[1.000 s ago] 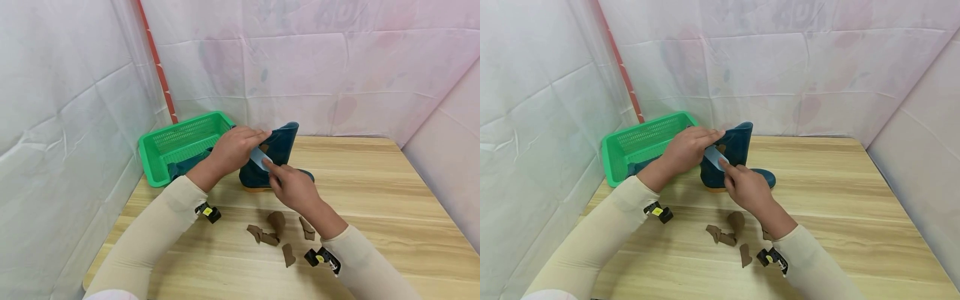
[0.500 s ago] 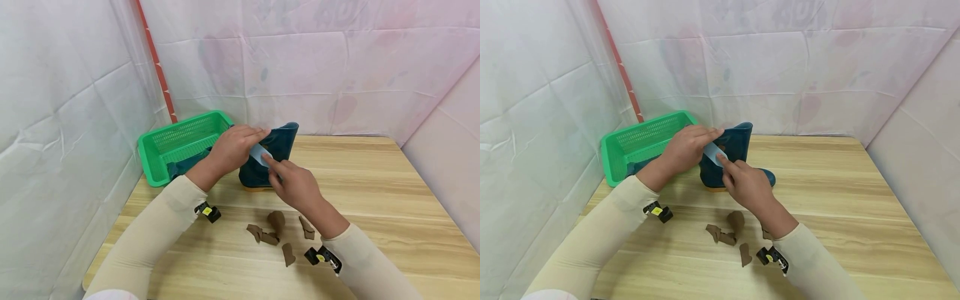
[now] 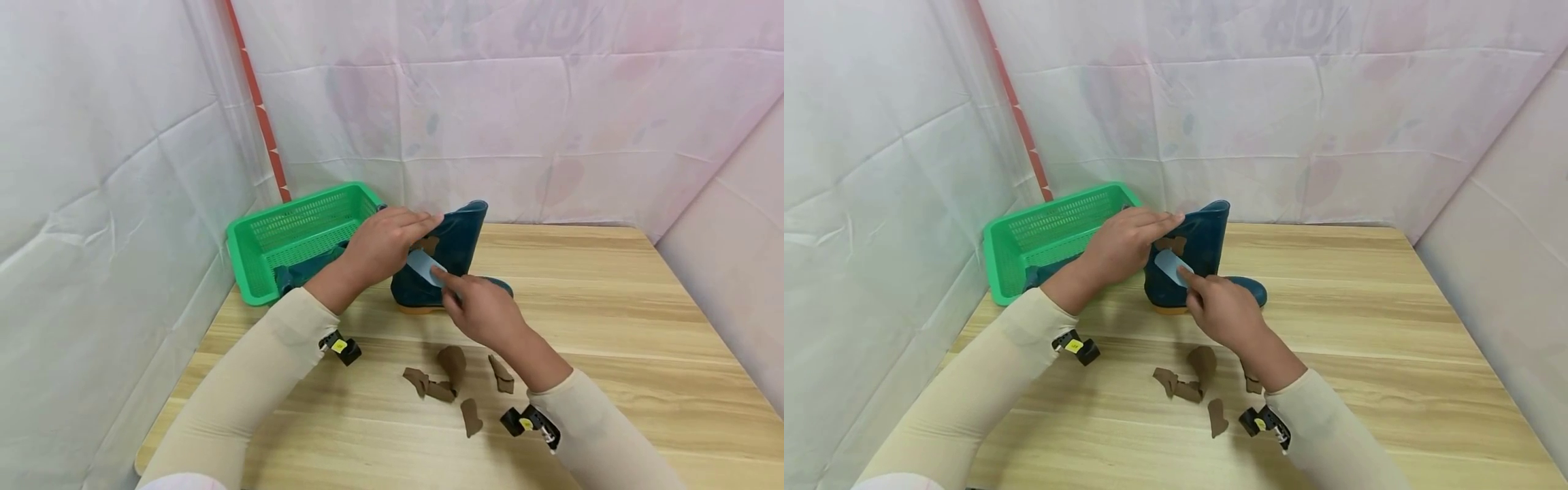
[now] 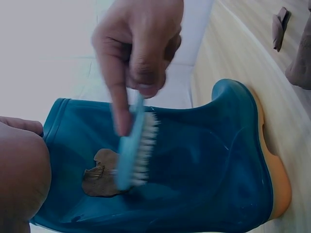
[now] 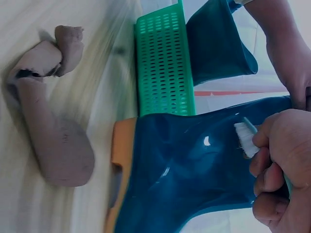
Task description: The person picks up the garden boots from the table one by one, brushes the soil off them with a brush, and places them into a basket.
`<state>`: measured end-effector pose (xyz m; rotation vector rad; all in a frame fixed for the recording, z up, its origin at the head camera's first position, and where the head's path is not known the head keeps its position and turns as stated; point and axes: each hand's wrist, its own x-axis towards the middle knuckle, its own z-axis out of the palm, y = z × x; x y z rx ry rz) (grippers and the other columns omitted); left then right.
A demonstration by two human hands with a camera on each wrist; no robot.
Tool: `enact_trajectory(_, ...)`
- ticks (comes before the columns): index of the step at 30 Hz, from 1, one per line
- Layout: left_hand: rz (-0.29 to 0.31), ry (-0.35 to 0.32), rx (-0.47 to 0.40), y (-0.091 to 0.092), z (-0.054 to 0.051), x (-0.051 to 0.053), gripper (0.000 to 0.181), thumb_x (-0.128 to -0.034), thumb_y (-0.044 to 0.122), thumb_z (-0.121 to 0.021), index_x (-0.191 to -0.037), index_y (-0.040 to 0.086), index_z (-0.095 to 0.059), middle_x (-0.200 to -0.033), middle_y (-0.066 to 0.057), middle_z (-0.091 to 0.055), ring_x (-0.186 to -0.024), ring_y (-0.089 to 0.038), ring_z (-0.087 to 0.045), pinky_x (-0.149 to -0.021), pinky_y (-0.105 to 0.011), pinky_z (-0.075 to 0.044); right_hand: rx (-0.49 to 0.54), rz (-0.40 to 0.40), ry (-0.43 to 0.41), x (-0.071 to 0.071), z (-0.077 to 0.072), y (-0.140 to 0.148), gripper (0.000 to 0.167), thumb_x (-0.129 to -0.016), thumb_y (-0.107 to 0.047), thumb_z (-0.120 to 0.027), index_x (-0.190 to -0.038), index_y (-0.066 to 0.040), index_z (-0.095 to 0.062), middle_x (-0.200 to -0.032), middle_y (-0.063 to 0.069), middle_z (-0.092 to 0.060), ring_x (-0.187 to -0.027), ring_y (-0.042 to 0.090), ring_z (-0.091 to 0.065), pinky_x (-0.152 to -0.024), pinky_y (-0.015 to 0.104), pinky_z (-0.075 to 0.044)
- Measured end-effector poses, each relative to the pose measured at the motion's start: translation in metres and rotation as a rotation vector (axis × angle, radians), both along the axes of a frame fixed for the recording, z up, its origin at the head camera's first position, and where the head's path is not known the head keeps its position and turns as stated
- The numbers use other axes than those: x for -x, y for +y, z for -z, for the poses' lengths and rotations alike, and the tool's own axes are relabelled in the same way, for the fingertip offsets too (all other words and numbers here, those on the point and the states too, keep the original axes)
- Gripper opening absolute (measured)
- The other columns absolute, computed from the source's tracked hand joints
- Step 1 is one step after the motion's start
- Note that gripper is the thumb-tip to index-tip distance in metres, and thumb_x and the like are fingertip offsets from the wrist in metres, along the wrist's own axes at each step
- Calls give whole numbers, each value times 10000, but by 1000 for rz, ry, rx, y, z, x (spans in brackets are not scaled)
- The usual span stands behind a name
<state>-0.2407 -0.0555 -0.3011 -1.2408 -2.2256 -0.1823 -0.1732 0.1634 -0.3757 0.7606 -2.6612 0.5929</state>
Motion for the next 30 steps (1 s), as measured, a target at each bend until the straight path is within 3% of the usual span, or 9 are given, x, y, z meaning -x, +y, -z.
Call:
enact_trajectory(4, 8, 2, -17, 0, 0, 0, 472, -965, -59, -643, -1410, 98, -635, -1292, -59, -698, -1183, -207, -651, -1016, -341, -506, 12, -17, 23, -4, 2, 3, 433, -1031, -181, -593, -1463, -142, -594, -618, -87, -434, -490, 75, -354, -433, 268, -321)
enact_trajectory(9, 21, 9, -44, 1, 0, 2, 456, -971, -65, -625, -1398, 93, -645, -1294, -56, -697, -1184, -206, -653, -1014, -339, -508, 118, -55, 239, -4, -4, 2, 480, -968, -99, -669, -1444, -110, -609, -676, -40, -495, -525, 84, -370, -432, 261, -336)
enact_trajectory(11, 14, 12, -44, 0, 0, 2, 480, -960, -101, -596, -1397, 91, -645, -1300, -56, -694, -1187, -207, -650, -1012, -343, -508, 127, -59, 289, -1, -6, 1, 496, -955, -78, -685, -1444, -104, -608, -702, -10, -514, -539, 96, -374, -434, 264, -336)
enact_trajectory(14, 9, 7, -41, 0, 0, 1, 496, -955, -119, -578, -1397, 96, -647, -1297, -54, -695, -1185, -208, -650, -1013, -337, -507, 100, -36, 256, 2, -5, 0, 487, -971, -91, -676, -1452, -110, -600, -700, -10, -506, -532, 95, -368, -435, 265, -332)
enact_trajectory(19, 21, -8, -17, 1, 0, 1, 476, -968, -101, -595, -1404, 85, -637, -1293, -62, -697, -1189, -208, -649, -1033, -316, -494, 43, 22, 77, 3, 2, 0, 450, -1025, -157, -609, -1474, -135, -581, -640, -51, -446, -488, 92, -359, -428, 276, -333)
enact_trajectory(23, 9, -10, -14, 1, 1, 1, 444, -986, -37, -633, -1411, 93, -633, -1303, -57, -692, -1195, -204, -647, -1043, -315, -485, 14, 22, 7, 1, 5, 0, 441, -1041, -183, -582, -1480, -138, -574, -611, -68, -428, -485, 98, -367, -431, 284, -336)
enact_trajectory(26, 13, -1, -29, 1, 2, 2, 447, -979, -50, -634, -1403, 92, -639, -1297, -57, -694, -1190, -206, -650, -1035, -323, -493, 17, -3, 35, -1, 4, 1, 443, -1033, -178, -594, -1474, -140, -582, -618, -78, -435, -494, 83, -363, -437, 272, -331)
enact_trajectory(30, 26, 19, -47, 0, 2, 2, 454, -965, -74, -628, -1390, 85, -650, -1289, -60, -699, -1181, -207, -655, -1023, -328, -502, 87, -40, 189, -2, -1, 0, 474, -984, -124, -663, -1454, -120, -601, -673, -44, -491, -519, 81, -366, -436, 261, -332)
